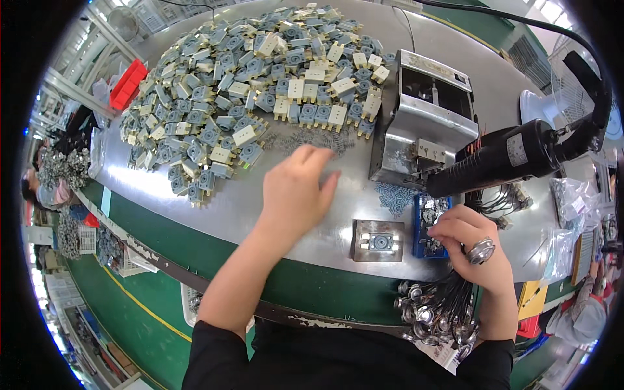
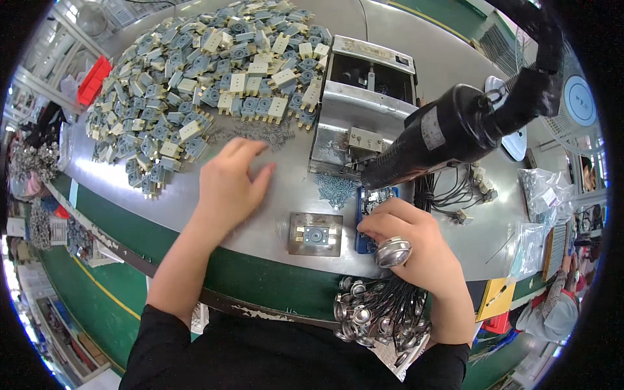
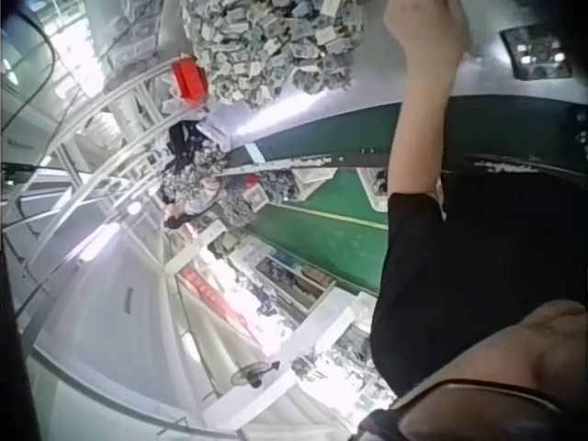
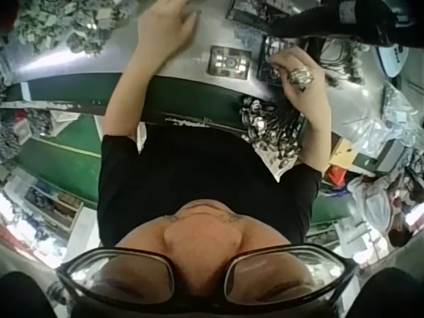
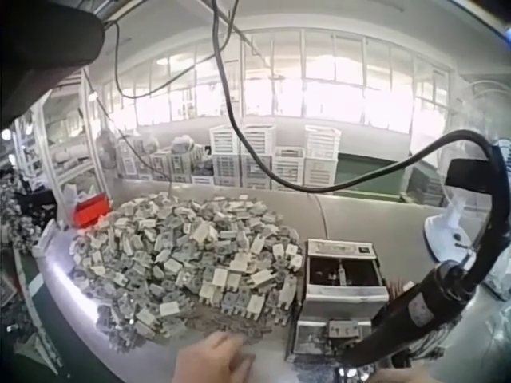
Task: Assembling small electronic components by connecting wires and using an electric screwdriver.
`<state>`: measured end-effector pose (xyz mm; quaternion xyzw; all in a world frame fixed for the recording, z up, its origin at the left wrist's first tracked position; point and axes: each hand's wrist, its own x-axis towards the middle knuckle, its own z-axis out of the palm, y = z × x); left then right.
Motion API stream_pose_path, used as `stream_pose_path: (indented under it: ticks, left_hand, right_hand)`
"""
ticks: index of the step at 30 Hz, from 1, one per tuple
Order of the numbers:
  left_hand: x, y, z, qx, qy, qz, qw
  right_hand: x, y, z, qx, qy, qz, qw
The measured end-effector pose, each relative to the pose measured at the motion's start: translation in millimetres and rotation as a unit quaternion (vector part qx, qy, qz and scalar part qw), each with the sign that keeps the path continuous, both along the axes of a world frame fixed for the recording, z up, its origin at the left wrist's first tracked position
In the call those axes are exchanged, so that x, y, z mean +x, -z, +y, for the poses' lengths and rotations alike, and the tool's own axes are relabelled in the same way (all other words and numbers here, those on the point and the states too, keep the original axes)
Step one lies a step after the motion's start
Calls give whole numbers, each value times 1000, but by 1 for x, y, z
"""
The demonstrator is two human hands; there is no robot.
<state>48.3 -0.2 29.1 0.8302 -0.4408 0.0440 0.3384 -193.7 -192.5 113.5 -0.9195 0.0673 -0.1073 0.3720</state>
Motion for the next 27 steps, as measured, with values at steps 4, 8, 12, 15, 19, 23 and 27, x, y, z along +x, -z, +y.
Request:
stream_pose_path:
  ticks: [4,8,12,15,19,23,27]
  left_hand:
    - [23,12,-8,33,19,-14,999]
    - [23,22,-15,41,44,-31,998]
    - [17,18,-12,78,40,-17,996]
    - [10,15,-5,86,81,-25,993]
    - [-8,-8,12,9,185,203,962]
    - [-35,-5,19,-103,231,339,906]
    - [-51,4,18,-80,271,352,892]
  right_hand:
    - [0,1,1,-10,-22,-3,1000]
    - [-3,0,-1,-43,-52,19,998]
    - [1,-5,2,10,-113,-3,994]
    - [-1,-2,6,72,-110,-3,991]
    - [0,-1,5,226,-146,9,963]
    - [2,6,3,274,-119,-3,954]
    - [-9,17,5,402,62,-25,913]
